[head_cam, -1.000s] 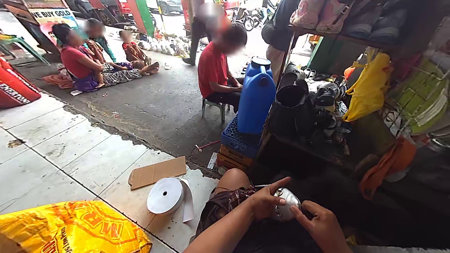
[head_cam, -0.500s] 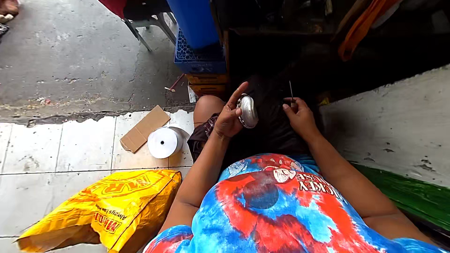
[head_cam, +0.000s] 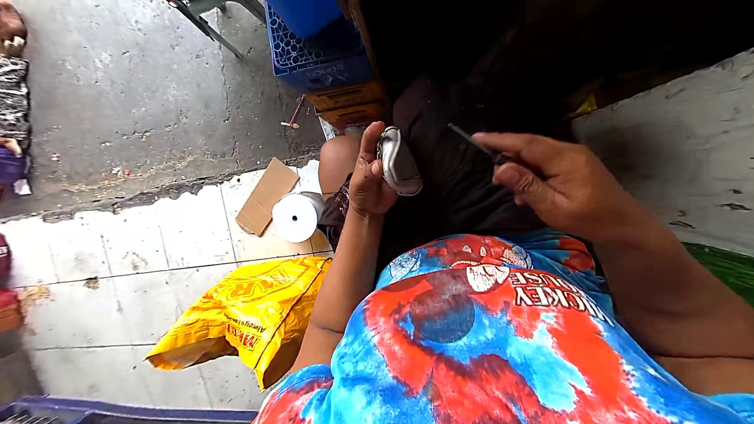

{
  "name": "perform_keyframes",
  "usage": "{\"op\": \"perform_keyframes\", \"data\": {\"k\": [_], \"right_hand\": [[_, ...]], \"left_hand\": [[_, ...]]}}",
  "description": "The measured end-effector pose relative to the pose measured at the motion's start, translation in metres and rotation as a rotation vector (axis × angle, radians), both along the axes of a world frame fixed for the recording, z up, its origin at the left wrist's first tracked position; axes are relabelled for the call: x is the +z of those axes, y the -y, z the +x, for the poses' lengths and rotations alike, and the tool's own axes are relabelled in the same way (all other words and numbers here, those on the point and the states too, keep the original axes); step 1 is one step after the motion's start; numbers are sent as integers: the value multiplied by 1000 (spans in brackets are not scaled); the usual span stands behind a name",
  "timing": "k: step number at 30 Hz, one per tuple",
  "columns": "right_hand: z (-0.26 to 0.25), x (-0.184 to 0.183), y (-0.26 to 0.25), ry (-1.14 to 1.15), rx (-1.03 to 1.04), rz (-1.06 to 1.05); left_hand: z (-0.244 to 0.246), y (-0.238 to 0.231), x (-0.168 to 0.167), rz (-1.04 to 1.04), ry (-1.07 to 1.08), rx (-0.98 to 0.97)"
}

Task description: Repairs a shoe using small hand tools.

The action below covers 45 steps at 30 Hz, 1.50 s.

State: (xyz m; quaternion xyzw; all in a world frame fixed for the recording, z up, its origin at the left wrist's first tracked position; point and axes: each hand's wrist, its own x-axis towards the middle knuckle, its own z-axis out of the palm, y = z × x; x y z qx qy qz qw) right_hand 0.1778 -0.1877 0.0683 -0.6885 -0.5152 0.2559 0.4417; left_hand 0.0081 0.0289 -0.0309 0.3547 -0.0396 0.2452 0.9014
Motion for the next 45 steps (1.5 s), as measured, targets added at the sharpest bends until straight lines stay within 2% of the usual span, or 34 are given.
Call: {"op": "perform_keyframes", "data": {"k": [4, 7, 22, 27, 36, 45], "right_hand": [[-14, -11, -15, -35, 178, 132], [-17, -16, -24, -29, 237, 137], [-16, -13, -31, -10, 233, 100], [-14, 4, -25, 113, 220, -2], [-11, 60, -2, 586, 211, -310], [-29, 74, -2, 691, 238, -483]], "left_hand": [[-2, 0, 1, 3, 7, 11], [0, 0, 4, 23, 9, 30], [5, -1, 5, -9, 46, 8], [5, -1, 3, -25, 3, -17], [19, 14, 18, 113, -145, -117], [21, 23, 27, 260, -306, -156]]}}
